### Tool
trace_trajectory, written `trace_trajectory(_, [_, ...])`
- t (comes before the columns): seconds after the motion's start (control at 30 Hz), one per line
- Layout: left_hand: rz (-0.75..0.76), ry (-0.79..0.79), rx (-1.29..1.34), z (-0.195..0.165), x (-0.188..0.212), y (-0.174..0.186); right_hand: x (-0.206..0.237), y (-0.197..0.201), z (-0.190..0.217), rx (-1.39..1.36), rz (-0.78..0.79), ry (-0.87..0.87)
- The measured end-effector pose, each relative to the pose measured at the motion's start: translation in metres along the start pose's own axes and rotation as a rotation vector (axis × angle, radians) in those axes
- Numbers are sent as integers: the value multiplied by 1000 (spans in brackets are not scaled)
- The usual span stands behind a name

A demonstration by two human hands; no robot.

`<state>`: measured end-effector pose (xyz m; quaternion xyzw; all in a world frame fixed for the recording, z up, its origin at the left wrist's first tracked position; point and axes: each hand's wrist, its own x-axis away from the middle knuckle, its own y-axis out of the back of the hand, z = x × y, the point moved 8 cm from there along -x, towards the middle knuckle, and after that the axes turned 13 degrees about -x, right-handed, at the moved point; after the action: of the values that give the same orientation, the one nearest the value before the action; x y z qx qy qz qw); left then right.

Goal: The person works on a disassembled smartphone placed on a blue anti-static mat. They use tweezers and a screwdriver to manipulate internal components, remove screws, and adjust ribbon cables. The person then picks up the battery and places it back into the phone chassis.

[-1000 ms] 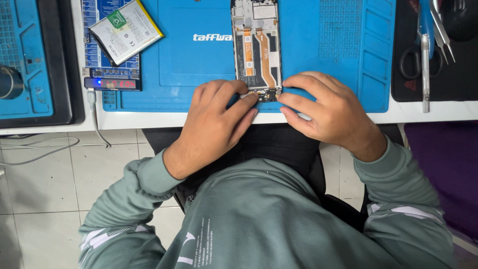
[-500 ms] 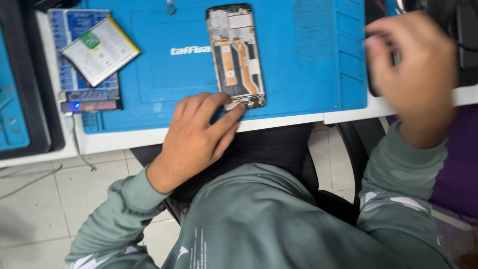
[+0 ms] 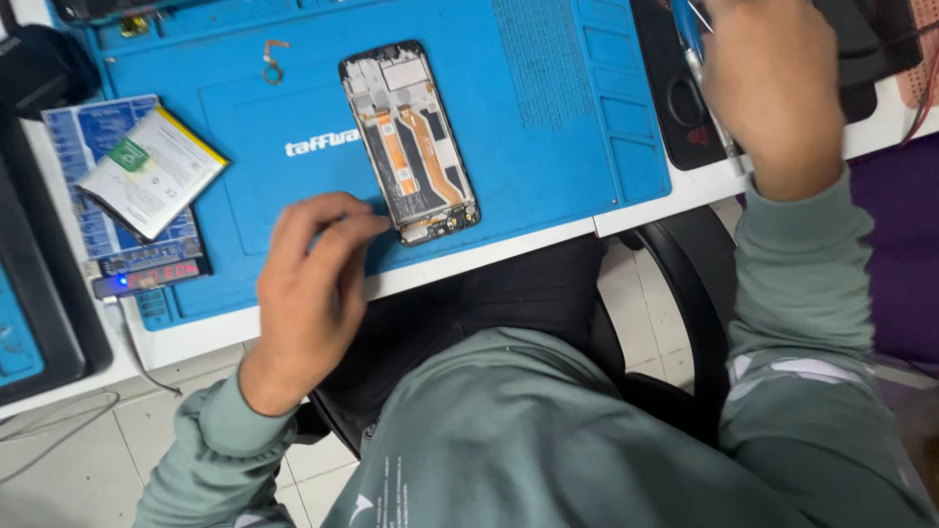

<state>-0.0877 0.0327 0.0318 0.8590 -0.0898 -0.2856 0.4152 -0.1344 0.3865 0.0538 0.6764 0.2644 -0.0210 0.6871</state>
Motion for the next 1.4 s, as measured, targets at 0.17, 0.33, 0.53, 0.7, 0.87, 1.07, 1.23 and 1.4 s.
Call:
trace_trajectory(0.17, [-7,-67,45,-2,0,2,-13,-15,-23,-124,167,-161])
trace_trajectory(0.33, [7,-54,113,7,6,3,-9,-12,-31,-198,79,-93])
trace_trajectory(0.53, [-60,21,130,16,15,8,8,-5,-52,57,178,-217])
trace_trajectory(0.7, [-125,-44,120,16,12,17,20,40,-20,-173,-6,-117])
trace_trajectory(0.87, [-72,-42,141,15,10,11,12,14,3,-338,107,-49])
trace_trajectory(1.07, [-72,-46,141,17,7,11,1,-2,-10,-370,12,-6])
trace_trajectory(1.23, [-21,-45,111,18,9,9,-19,-25,-31,-236,-28,-94])
trace_trajectory(1.4, [110,-146,-41,15,2,-4,-48,-61,-11,-1194,76,-207])
